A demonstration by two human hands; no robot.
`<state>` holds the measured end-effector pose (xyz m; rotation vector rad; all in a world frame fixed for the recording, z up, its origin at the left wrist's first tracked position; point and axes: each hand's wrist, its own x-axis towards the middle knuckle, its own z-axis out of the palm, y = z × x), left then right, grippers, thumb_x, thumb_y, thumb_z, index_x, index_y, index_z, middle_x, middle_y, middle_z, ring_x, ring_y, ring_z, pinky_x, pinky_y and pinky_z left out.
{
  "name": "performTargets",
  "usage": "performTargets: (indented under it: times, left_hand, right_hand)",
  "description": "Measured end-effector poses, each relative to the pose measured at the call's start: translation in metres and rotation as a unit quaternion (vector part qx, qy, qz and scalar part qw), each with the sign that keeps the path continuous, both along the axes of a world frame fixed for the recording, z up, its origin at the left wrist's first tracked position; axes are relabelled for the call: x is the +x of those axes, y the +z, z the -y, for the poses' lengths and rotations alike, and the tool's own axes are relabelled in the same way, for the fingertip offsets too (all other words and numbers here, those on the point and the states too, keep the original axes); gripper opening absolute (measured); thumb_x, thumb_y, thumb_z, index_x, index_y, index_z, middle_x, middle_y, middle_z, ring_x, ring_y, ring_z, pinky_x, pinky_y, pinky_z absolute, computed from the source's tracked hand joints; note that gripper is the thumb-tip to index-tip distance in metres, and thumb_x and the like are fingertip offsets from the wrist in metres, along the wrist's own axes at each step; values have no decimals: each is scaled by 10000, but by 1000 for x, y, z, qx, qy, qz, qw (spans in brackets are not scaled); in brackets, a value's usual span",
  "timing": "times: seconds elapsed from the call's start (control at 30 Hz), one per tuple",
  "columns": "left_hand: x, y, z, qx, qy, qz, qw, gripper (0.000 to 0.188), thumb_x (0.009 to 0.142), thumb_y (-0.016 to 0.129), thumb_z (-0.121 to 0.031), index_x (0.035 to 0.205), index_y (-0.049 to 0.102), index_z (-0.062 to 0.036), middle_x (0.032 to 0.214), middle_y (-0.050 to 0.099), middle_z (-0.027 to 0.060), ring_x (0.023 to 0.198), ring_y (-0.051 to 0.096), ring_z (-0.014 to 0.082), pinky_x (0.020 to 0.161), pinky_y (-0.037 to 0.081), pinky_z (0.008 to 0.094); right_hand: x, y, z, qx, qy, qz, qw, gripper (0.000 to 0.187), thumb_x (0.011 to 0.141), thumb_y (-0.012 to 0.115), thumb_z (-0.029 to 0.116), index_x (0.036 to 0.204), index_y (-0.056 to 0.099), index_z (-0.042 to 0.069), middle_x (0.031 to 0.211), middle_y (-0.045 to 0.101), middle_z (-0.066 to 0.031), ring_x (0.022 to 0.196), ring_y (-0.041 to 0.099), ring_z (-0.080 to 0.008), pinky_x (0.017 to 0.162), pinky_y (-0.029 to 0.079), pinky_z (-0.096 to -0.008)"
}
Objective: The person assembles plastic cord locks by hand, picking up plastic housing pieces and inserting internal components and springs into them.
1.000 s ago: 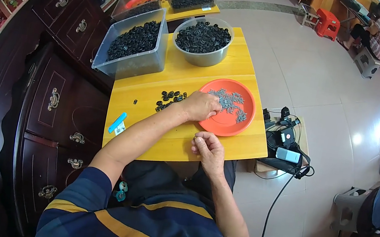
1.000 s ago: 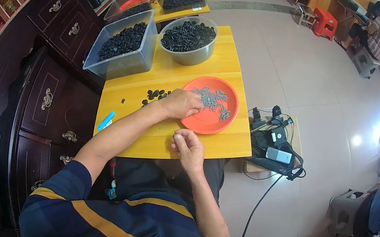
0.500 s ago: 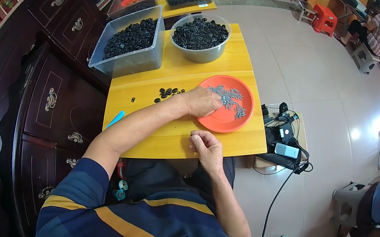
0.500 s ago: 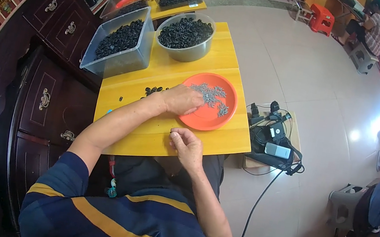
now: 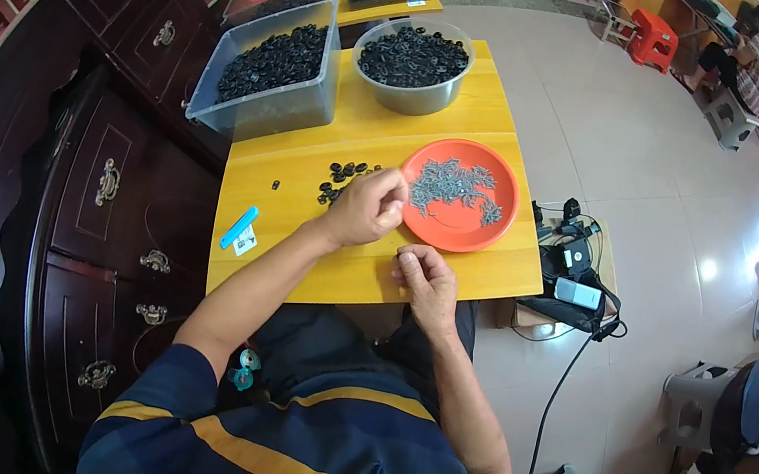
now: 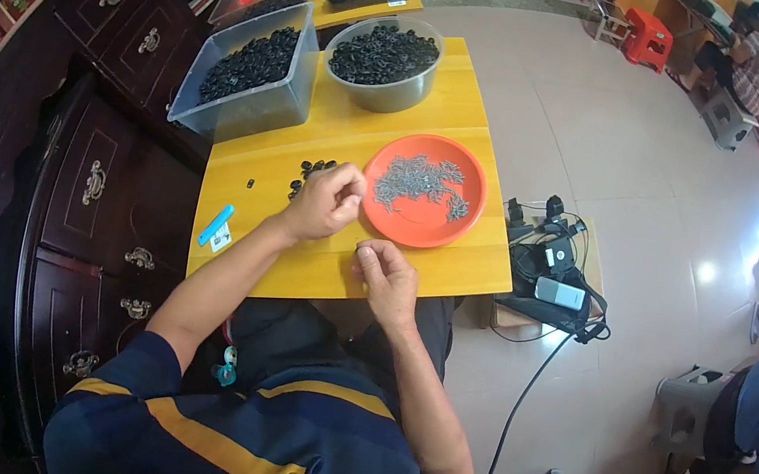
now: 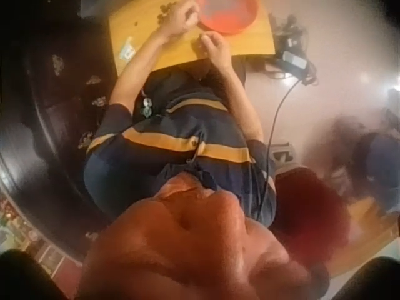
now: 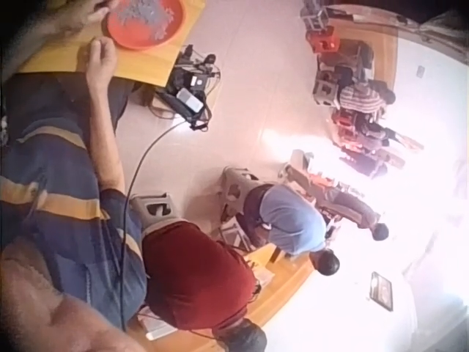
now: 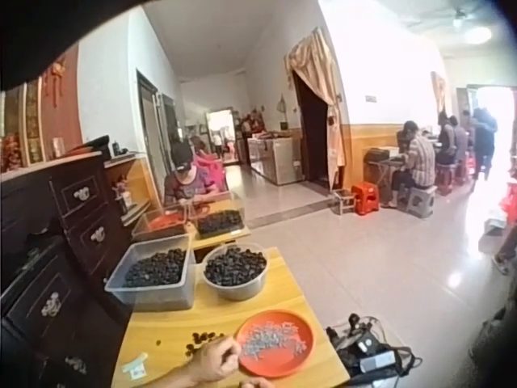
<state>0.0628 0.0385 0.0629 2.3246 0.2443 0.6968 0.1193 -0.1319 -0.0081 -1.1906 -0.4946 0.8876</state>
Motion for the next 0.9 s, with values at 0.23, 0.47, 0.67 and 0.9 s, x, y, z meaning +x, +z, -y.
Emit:
performTargets:
  times: [0.23,0.47,0.67,0.9]
  left_hand:
    - [-64,-39,25,-261,64,12,963,107,824,570,34,913,562,-26,778,557,-27,649,501,24,581,430,212]
    - [-71,-45,51,-256,67,20,964,94,812,586,28,888,629,-7,771,555,1,626,494,49,574,422,219]
    - [-68,-45,51,-258,69,-1,964,118,860,582,7,966,627,-19,813,548,-48,630,462,-2,576,411,186]
    - [-65,-46,50,-243,89,11,966,218,830,599,24,1042,595,-24,817,579,-24,612,505,16,580,443,198]
  right_hand:
    - [4,-2,-4,10,19,-19,1000,127,973,588,125,1046,623,27,885,622,14,717,598,-73,640,488,-209]
    - [3,-1,-2,-10,41,-24,999,72,975,571,102,1023,582,49,834,587,11,687,576,-66,626,496,-209]
    - [0,8,-3,-23,27,-5,999,148,962,591,105,1096,609,45,862,608,24,708,591,-57,618,482,-193]
    - [3,0,-4,-30,41,-12,999,150,960,585,93,1093,617,32,869,638,2,726,606,-61,627,495,-204]
